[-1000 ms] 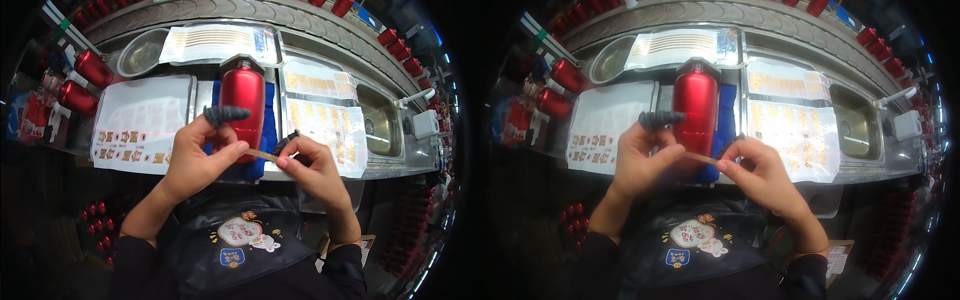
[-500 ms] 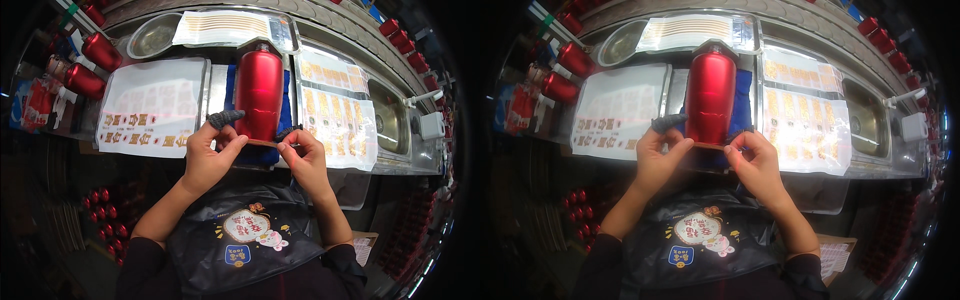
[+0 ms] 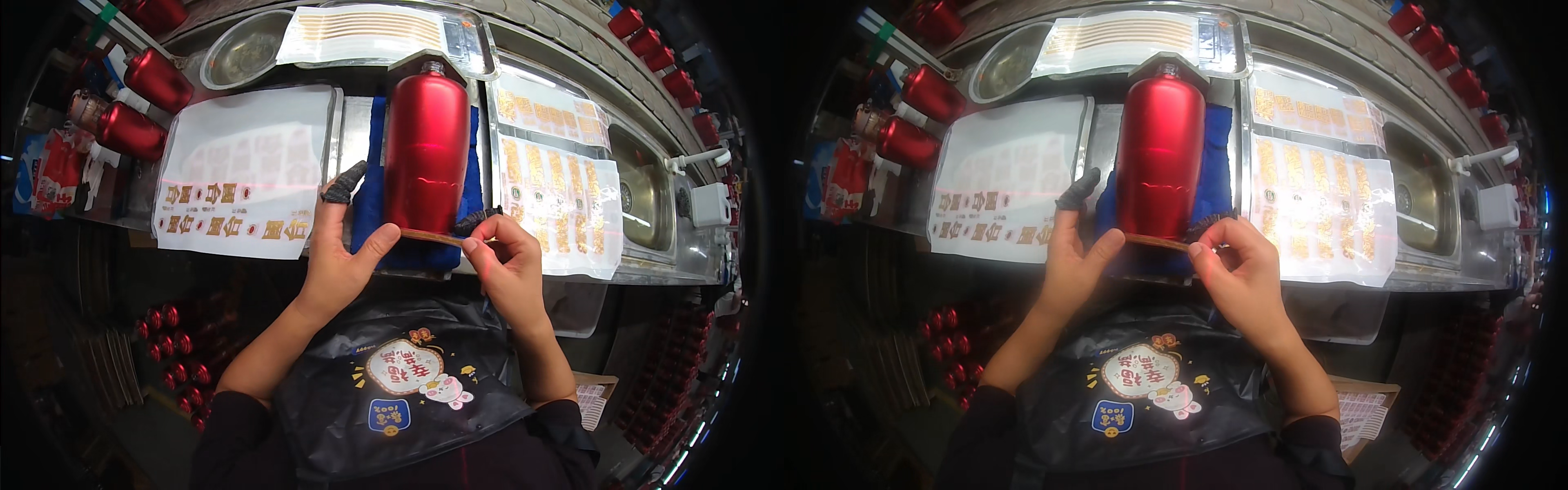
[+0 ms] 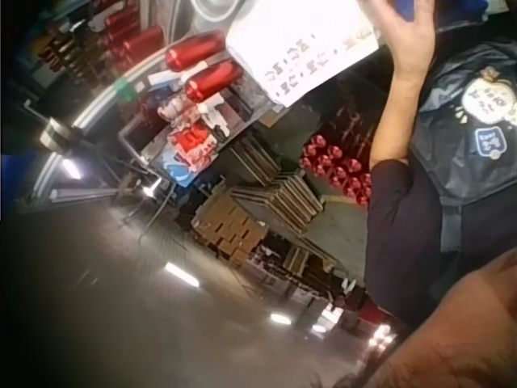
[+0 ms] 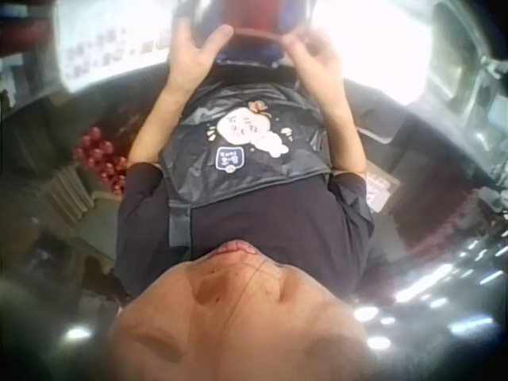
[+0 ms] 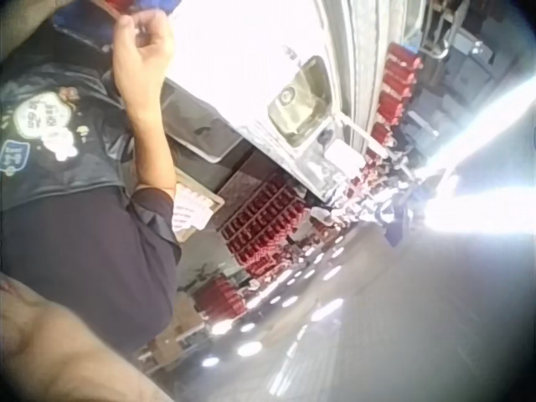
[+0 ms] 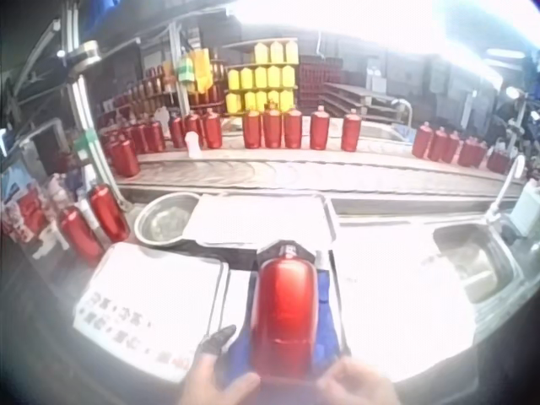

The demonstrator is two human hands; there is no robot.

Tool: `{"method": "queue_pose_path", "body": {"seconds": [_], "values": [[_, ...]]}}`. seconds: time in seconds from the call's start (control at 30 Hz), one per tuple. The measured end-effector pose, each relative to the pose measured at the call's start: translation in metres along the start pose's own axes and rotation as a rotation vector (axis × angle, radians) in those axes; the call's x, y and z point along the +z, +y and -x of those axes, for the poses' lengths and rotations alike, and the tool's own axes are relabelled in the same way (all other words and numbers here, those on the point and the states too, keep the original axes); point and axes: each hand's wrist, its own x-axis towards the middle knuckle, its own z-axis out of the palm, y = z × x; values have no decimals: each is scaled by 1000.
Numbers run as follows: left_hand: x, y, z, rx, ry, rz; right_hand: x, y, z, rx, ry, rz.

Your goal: The person applies gold labels to red cylindrical containers on a production line. They pick each label, align it on the container, and smooth it down, repeating the process for multiple units.

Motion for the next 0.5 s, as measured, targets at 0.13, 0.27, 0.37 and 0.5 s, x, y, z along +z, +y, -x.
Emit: {"method": "queue_pose_path", "body": {"seconds": [0.13,0.27,0.37,0.5], "values": [[4,-13,0,-25,-29,-85,-1,-1,0,35,-5,-40],[4,-14,-2,-4,-61,-111,-1,-2,1,35,-5,-69],[3,-12,-4,2,-85,-109,-1,-1,0,31,-11,-91],[3,-15,-2,16,-49,-84,0,2,-1,35,-7,-59]]}}
